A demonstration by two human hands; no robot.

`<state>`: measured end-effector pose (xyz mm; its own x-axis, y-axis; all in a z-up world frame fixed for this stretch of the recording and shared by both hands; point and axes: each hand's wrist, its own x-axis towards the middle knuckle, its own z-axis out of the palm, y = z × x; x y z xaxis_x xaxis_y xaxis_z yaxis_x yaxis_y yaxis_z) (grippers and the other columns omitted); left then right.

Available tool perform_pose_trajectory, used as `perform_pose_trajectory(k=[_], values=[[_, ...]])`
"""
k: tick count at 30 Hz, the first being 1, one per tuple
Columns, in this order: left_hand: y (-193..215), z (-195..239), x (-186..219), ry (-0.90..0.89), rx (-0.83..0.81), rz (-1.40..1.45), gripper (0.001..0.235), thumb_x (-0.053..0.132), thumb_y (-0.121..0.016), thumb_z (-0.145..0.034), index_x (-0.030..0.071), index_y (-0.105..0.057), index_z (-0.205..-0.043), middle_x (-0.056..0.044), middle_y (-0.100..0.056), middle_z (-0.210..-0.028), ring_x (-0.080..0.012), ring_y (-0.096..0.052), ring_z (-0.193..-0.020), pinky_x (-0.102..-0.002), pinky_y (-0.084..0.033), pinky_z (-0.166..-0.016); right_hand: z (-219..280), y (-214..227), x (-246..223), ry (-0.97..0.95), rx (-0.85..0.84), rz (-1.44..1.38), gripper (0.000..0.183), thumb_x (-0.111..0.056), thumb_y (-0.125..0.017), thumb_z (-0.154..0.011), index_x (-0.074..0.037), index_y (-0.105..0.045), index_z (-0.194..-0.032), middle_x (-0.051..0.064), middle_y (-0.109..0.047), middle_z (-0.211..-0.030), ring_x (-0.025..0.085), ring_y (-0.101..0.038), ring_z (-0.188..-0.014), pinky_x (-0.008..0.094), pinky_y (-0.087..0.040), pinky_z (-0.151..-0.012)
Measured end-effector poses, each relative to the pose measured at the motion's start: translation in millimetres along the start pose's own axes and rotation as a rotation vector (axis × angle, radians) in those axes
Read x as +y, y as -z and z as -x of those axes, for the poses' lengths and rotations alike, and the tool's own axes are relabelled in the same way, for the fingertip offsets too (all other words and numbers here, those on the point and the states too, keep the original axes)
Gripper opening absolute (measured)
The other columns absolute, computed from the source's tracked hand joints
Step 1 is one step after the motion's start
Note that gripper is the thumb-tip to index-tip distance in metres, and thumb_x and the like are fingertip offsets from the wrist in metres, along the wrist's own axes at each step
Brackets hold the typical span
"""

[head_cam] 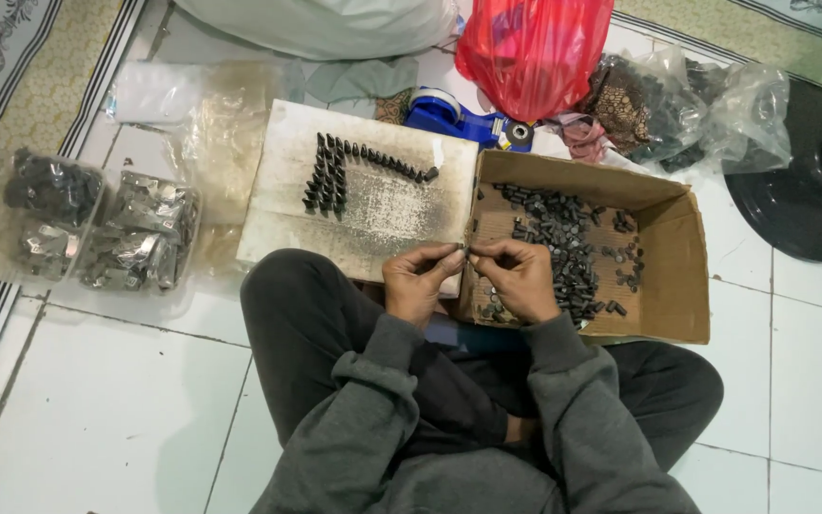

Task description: The person sits on the floor and repeatedly picks up small black plastic components from a cardboard box, joins them by hand, and places the assembled pairs onto a white board. The process continues throughout the clip with no other tools used.

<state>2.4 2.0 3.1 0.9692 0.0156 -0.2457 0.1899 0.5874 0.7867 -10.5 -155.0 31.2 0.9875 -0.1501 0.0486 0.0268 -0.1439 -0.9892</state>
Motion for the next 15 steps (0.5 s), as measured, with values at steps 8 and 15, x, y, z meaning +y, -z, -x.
perform_pose_trajectory(k=[8,15], values=[[6,-4,-2,0.009,-0.091,-0.146,0.028,-0.001,-0.092,-0.077,-0.008,-0.078,-0.101,-0.028,-0.077,-0.092,-0.0268,-0.074,-0.086,-0.036,-0.068,-0.073,-15,15,-12,-0.021,-0.24,0.125,0.011,0.011,-0.076,-0.083,0.009,-0.077,-0.093,0.031,-0.075,-0.085,0.037,-0.074,-0.09,0.05,-0.06,-0.067],[5,-4,-8,0.053,-0.041,-0.022,0.027,-0.001,-0.089,-0.081,-0.009,-0.077,-0.103,-0.033,-0.075,-0.1,-0.0342,-0.074,-0.093,-0.042,-0.069,-0.077,-12,25,3,-0.078,-0.228,0.001,0.018,0.003,-0.074,-0.095,0.006,-0.077,-0.112,0.025,-0.078,-0.092,0.027,-0.076,-0.083,0.042,-0.065,-0.069]])
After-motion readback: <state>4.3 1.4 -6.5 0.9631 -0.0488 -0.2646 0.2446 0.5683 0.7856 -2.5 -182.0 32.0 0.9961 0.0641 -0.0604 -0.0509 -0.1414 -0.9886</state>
